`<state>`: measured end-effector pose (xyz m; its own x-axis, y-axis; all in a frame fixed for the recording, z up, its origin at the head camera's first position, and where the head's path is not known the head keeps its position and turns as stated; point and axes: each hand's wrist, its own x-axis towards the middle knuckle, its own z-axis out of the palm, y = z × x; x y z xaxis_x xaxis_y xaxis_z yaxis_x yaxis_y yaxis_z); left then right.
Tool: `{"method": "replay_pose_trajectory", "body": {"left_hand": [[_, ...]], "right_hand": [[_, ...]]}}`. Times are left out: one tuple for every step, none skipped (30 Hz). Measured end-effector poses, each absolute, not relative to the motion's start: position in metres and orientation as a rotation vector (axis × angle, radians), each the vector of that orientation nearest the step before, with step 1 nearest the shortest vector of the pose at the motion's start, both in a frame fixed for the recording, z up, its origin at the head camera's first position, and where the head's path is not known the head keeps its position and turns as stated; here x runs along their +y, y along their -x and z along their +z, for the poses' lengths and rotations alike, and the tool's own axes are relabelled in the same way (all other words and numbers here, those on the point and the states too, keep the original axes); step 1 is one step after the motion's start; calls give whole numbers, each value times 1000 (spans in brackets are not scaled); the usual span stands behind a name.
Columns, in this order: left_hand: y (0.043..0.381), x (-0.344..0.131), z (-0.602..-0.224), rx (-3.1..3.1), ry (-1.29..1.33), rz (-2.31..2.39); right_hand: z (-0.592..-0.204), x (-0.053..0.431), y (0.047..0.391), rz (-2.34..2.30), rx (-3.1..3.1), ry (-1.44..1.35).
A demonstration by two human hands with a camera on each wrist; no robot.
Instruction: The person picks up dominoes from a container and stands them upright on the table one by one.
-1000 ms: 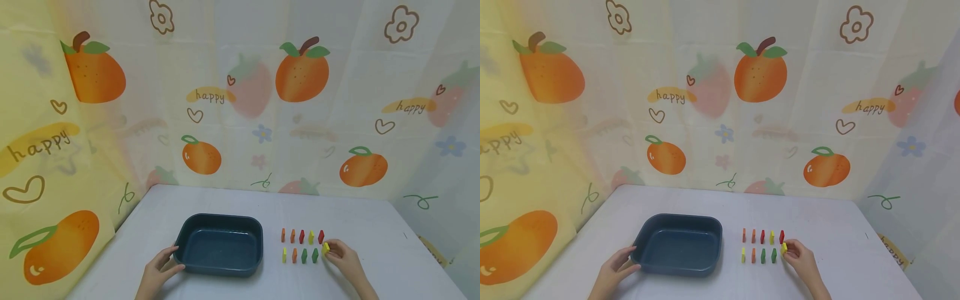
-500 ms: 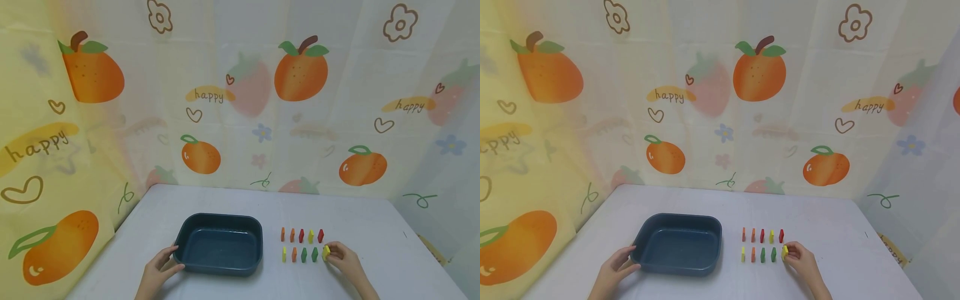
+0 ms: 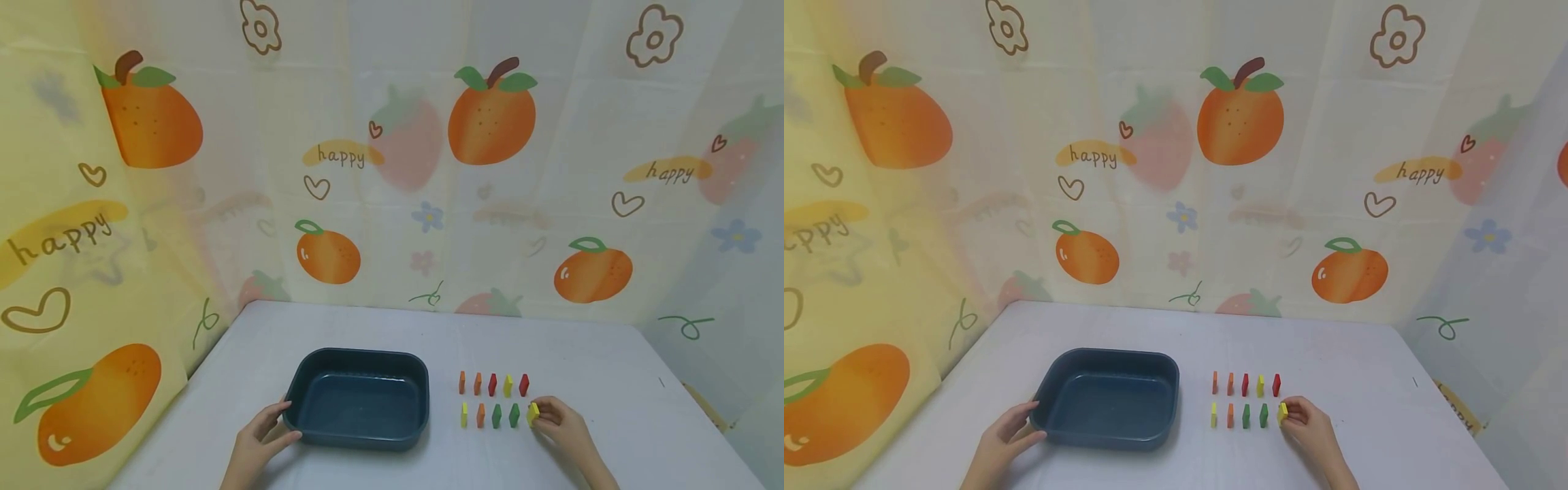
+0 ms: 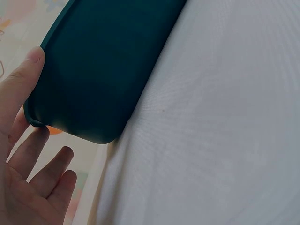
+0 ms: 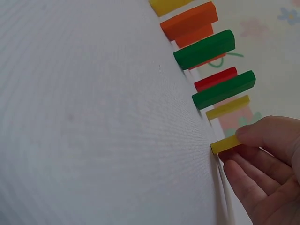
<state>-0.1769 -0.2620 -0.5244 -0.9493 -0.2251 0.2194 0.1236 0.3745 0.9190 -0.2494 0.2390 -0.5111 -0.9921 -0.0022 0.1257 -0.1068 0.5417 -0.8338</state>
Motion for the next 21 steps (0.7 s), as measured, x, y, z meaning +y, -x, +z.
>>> {"method": "replay_pose_trajectory", "body": {"left_hand": [[177, -262, -525, -2333, -89, -1598], [177, -262, -525, -2336, -93, -1601], [178, -262, -525, -2340, -93, -1600], [178, -262, -525, -2342, -96, -1603], [179, -263, -525, -2343, -97, -1603], [179, -263, -526, -2350, -92, -1596], [179, -263, -526, -2353, -87, -1592], [180, -263, -526, -2355, -83, -1587], [180, -263, -526, -2356, -77, -1583], [180, -263, -526, -2355, -73, -1582], [180, -264, -526, -2353, -69, -1581], [180, -264, -526, -2350, -66, -1584], [180, -264, -526, -2345, -65, -1587], [180, -264, -526, -2344, -62, -1587], [180, -264, -526, -2342, -60, -1587], [180, -263, -526, -2341, -59, -1586], [180, -263, -527, -2340, -60, -1588], [180, -263, -527, -2343, -60, -1584], [180, -263, -527, -2347, -63, -1581], [181, -263, -527, -2348, -64, -1582], [181, -263, -526, -2348, -67, -1583]], "right_hand": [[-511, 239, 249, 1452, -2659, -92], [-512, 239, 249, 1446, -2661, -93], [-512, 240, 249, 1444, -2661, -92], [-512, 240, 249, 1445, -2661, -94], [-512, 240, 249, 1446, -2662, -93], [-513, 240, 248, 1447, -2662, -92], [-513, 241, 248, 1453, -2661, -91], [-513, 241, 248, 1456, -2661, -92], [-513, 241, 248, 1464, -2659, -91], [-513, 241, 248, 1468, -2658, -86], [-513, 241, 248, 1477, -2656, -84], [-513, 241, 248, 1485, -2656, -81], [-513, 241, 248, 1491, -2657, -78], [-513, 241, 248, 1495, -2661, -75], [-513, 241, 248, 1502, -2665, -62], [-512, 241, 247, 1512, -2674, -50], [-512, 241, 247, 1525, -2684, -49], [-512, 241, 247, 1533, -2697, -44], [-512, 241, 247, 1545, -2706, -38], [-512, 241, 247, 1562, -2714, -33], [-512, 241, 247, 1580, -2721, -27]]}}
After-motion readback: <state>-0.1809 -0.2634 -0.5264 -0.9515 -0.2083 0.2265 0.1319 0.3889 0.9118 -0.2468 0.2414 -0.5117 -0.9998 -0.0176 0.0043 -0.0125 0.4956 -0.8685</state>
